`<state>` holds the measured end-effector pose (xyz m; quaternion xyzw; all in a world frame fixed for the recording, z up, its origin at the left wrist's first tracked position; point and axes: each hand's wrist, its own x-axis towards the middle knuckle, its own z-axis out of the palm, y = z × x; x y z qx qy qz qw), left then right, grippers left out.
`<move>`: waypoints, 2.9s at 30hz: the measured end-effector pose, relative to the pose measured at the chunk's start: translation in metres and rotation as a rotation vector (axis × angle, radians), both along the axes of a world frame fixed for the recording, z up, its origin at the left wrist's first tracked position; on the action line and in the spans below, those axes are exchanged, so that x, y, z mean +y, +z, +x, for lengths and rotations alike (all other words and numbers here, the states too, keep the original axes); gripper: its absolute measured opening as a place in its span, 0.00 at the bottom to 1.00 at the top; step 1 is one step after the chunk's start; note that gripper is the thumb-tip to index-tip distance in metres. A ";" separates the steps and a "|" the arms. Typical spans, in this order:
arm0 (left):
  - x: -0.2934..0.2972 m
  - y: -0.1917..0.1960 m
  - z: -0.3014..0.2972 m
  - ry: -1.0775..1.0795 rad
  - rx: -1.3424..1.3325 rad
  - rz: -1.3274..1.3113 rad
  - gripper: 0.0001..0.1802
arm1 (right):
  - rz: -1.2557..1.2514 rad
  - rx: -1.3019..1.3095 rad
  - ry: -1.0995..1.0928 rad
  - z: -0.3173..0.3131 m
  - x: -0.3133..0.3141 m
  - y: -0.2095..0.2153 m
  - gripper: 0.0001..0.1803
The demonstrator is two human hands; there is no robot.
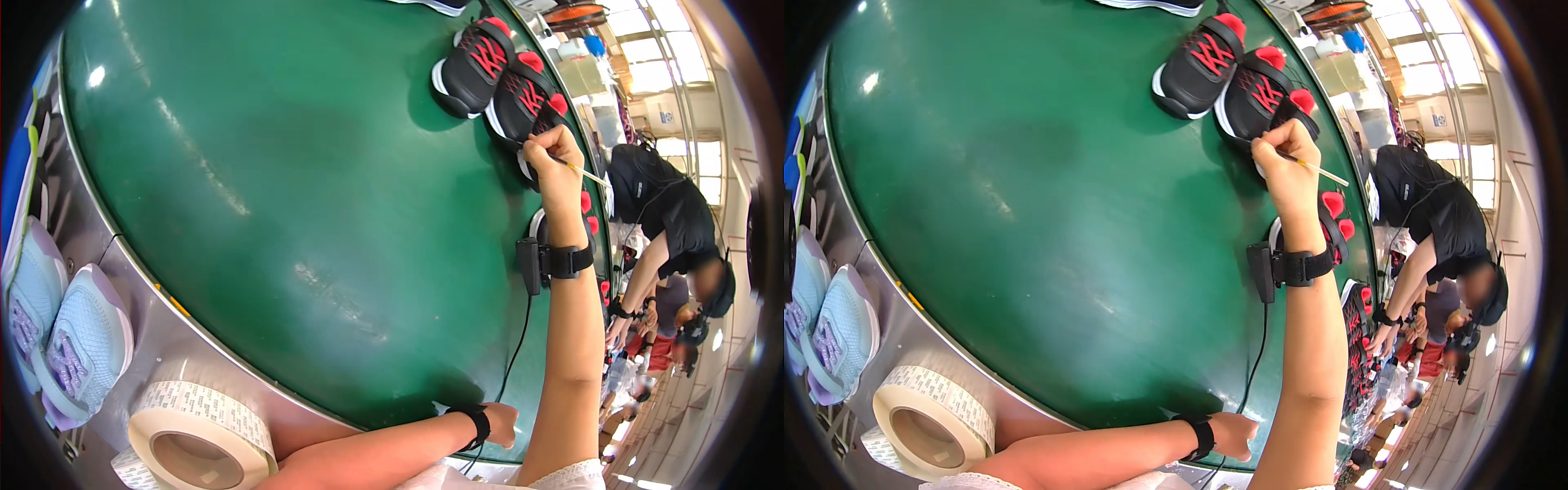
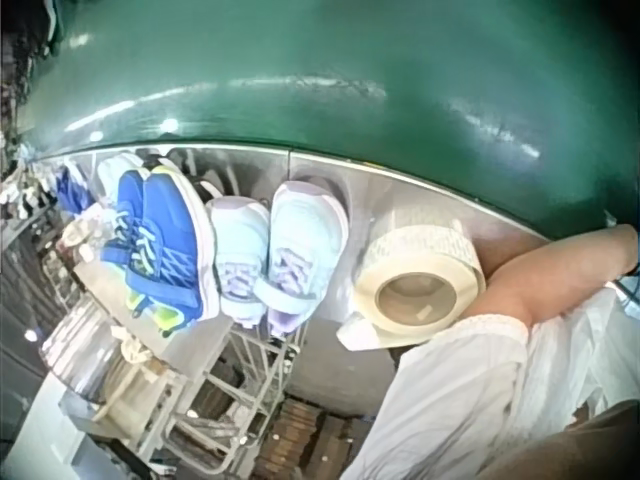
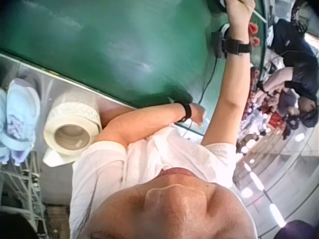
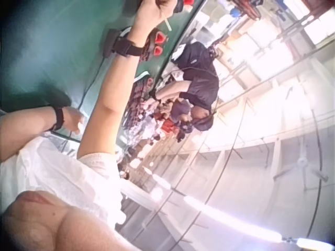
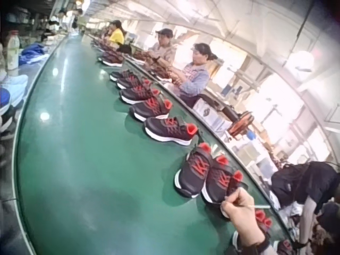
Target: The person uses a small brush to scrub the white sole of a black and red sneaker on a green conveyor belt. The person repeatedly scrubs the same area of the shoe's sole while other workers are visible in the background.
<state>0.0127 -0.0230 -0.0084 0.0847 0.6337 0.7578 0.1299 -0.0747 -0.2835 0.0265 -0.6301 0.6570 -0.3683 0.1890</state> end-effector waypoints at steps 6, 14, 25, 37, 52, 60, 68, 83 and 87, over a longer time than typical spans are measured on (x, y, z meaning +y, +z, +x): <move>0.006 -0.006 -0.002 0.051 0.018 -0.022 0.26 | 0.034 0.010 -0.033 -0.002 0.001 -0.010 0.08; 0.002 -0.004 -0.002 0.014 -0.001 -0.034 0.28 | 0.069 0.079 -0.036 -0.007 0.010 -0.011 0.08; 0.002 -0.004 -0.001 0.017 -0.015 -0.011 0.28 | -0.005 0.159 -0.014 -0.009 0.017 -0.012 0.08; -0.004 0.000 0.004 0.012 -0.017 -0.007 0.29 | -0.113 0.215 0.064 -0.028 0.026 -0.014 0.08; -0.003 -0.001 0.006 0.041 -0.008 -0.010 0.30 | -0.033 0.132 -0.087 -0.030 0.046 -0.008 0.09; -0.001 -0.001 0.004 0.042 0.004 -0.032 0.30 | 0.001 0.137 -0.090 -0.046 0.052 -0.008 0.08; 0.004 -0.004 0.000 0.047 0.020 -0.036 0.28 | -0.021 0.127 -0.072 -0.050 0.058 -0.006 0.08; 0.004 -0.007 0.003 0.085 0.038 -0.011 0.28 | -0.040 0.249 -0.051 -0.066 0.071 -0.007 0.10; 0.004 -0.008 0.000 0.079 0.048 -0.007 0.27 | -0.033 0.283 -0.043 -0.066 0.072 -0.006 0.11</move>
